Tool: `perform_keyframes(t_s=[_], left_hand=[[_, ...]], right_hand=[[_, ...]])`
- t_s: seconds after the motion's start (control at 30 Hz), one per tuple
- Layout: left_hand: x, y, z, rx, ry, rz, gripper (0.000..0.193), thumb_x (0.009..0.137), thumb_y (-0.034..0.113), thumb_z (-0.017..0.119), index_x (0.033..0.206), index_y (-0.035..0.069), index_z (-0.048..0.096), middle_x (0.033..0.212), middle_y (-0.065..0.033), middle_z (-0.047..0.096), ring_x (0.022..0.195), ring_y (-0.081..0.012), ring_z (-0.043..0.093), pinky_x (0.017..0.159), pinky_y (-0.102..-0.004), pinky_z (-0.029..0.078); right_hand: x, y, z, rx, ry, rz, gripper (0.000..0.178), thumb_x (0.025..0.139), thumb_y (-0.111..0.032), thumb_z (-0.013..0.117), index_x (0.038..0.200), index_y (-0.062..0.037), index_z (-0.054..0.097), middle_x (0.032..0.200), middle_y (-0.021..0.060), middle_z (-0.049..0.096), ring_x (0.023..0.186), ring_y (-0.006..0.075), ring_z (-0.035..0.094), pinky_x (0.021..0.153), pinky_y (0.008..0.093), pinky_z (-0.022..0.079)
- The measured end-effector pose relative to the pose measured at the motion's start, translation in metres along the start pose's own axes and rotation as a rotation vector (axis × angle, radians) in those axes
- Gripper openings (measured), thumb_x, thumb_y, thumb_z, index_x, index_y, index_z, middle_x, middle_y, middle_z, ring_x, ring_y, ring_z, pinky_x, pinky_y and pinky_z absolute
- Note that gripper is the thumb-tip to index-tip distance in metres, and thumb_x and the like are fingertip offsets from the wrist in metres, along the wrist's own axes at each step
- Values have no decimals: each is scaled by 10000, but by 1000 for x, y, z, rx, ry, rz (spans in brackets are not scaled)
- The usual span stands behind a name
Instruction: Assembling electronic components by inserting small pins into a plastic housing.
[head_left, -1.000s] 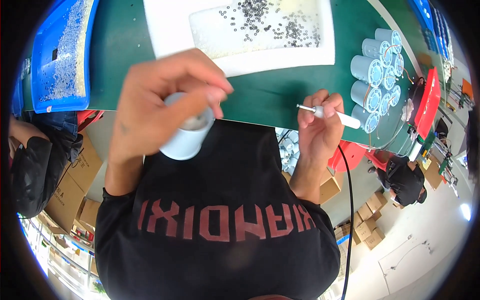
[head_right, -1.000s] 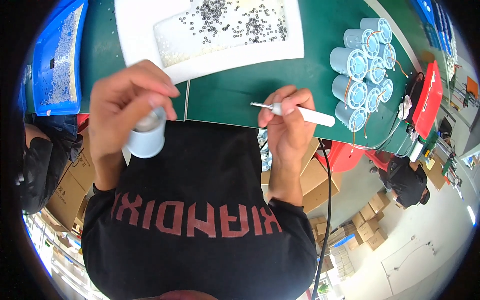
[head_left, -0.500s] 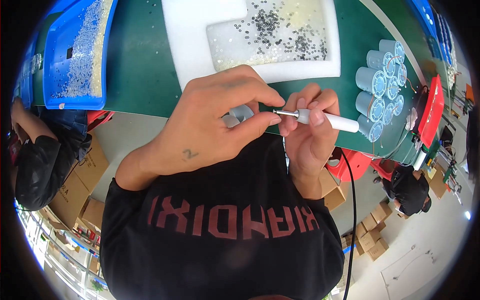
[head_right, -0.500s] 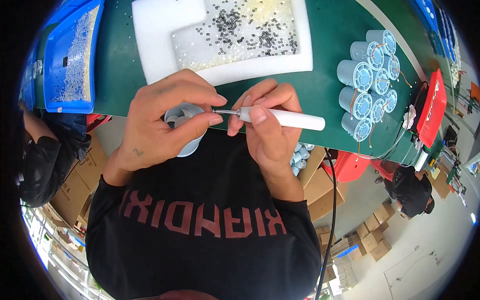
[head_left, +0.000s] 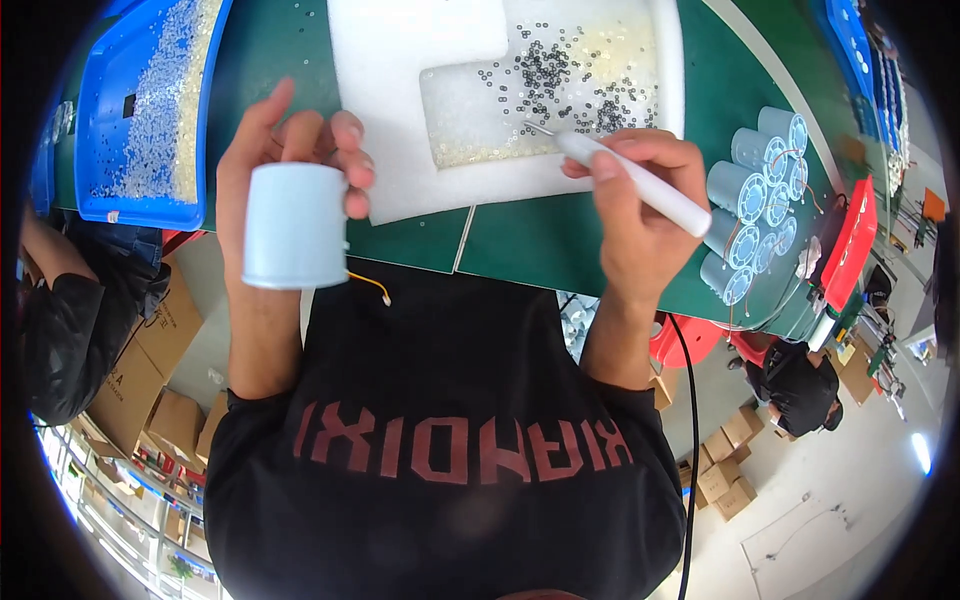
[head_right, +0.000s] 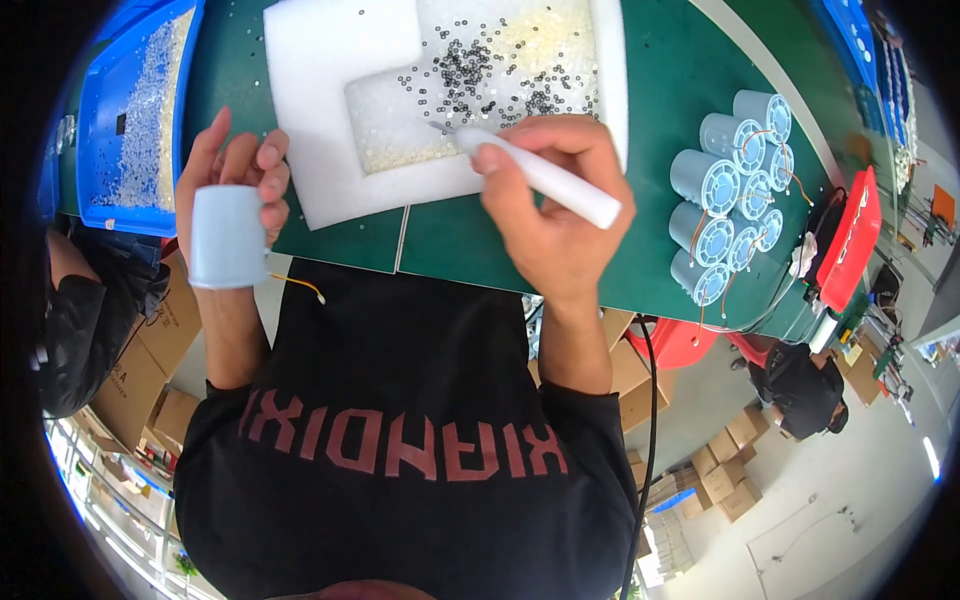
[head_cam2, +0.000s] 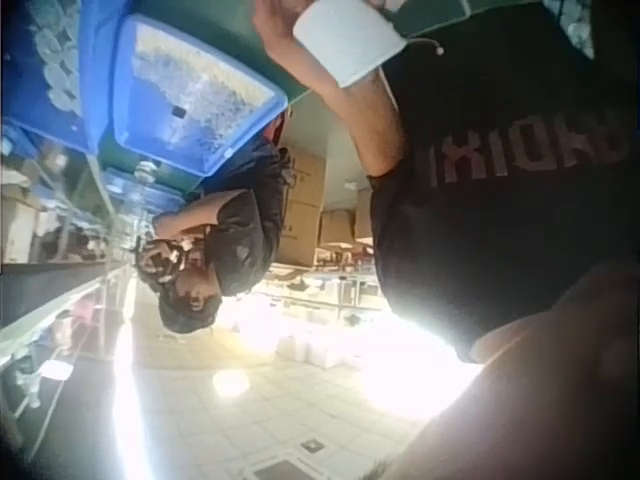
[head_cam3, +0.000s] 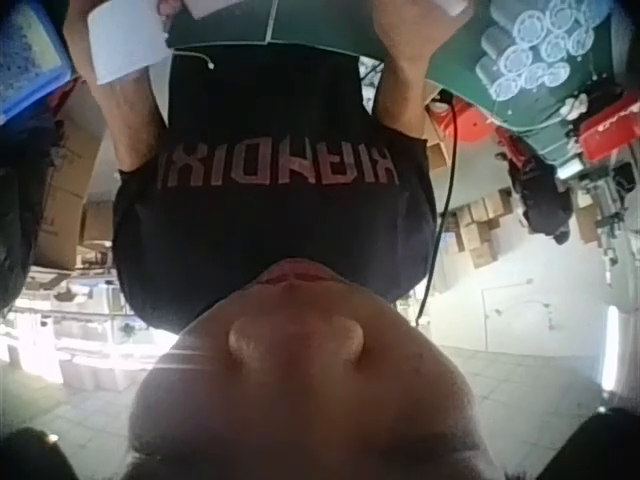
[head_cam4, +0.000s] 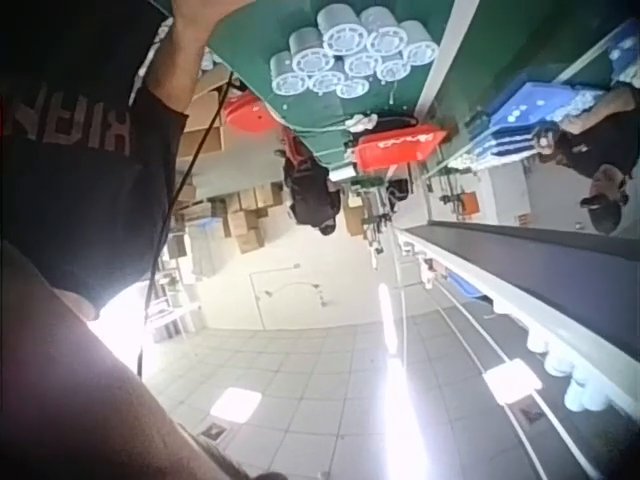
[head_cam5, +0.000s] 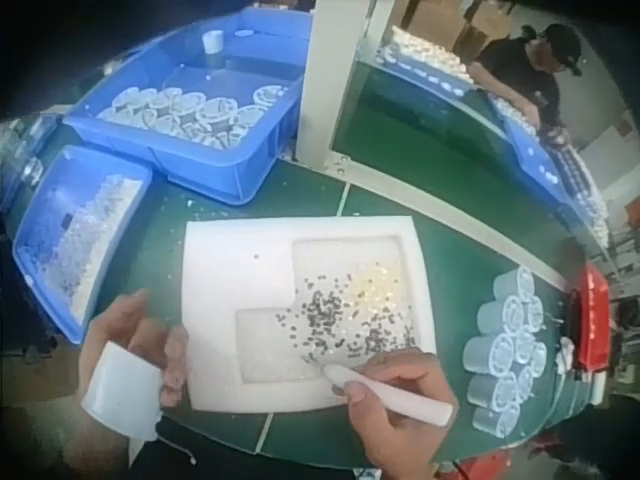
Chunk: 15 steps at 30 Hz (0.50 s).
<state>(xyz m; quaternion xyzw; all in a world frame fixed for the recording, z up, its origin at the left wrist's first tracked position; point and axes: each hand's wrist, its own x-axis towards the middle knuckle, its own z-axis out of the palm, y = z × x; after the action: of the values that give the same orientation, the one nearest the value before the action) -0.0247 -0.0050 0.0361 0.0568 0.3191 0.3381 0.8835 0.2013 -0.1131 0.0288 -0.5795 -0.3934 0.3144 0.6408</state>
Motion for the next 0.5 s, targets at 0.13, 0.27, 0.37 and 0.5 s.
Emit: perform_keyframes(t_s=[0.13,0.27,0.37,0.5], left_hand=[[-3,12,-14,-272,-65,-182,419,961,354,371,748,11,484,963,-181,513,817,-338,604,560,-439,590],[-17,16,-14,-362,-91,-114,450,950,334,381,1085,-84,477,1134,-219,444,1036,-309,452,687,-416,533],[-14,24,-23,-309,-175,-88,519,938,314,394,1218,-122,429,1201,-255,413,1091,-304,393,731,-360,454],[-7,27,-36,-237,-209,34,488,949,315,401,1195,-103,456,1211,-281,413,1073,-312,398,720,-312,478]], right_hand=[[2,8,13,-178,30,36,177,751,-5,721,822,-10,559,761,55,624,650,76,579,589,197,464],[2,12,11,-238,73,21,192,731,-33,732,805,-12,555,753,66,620,637,88,570,576,215,469],[3,12,12,-279,76,30,195,727,-36,735,800,-15,556,751,71,619,633,98,574,569,221,472],[4,4,16,-410,24,107,210,728,-60,744,803,-20,553,750,74,618,632,125,592,570,228,482]])
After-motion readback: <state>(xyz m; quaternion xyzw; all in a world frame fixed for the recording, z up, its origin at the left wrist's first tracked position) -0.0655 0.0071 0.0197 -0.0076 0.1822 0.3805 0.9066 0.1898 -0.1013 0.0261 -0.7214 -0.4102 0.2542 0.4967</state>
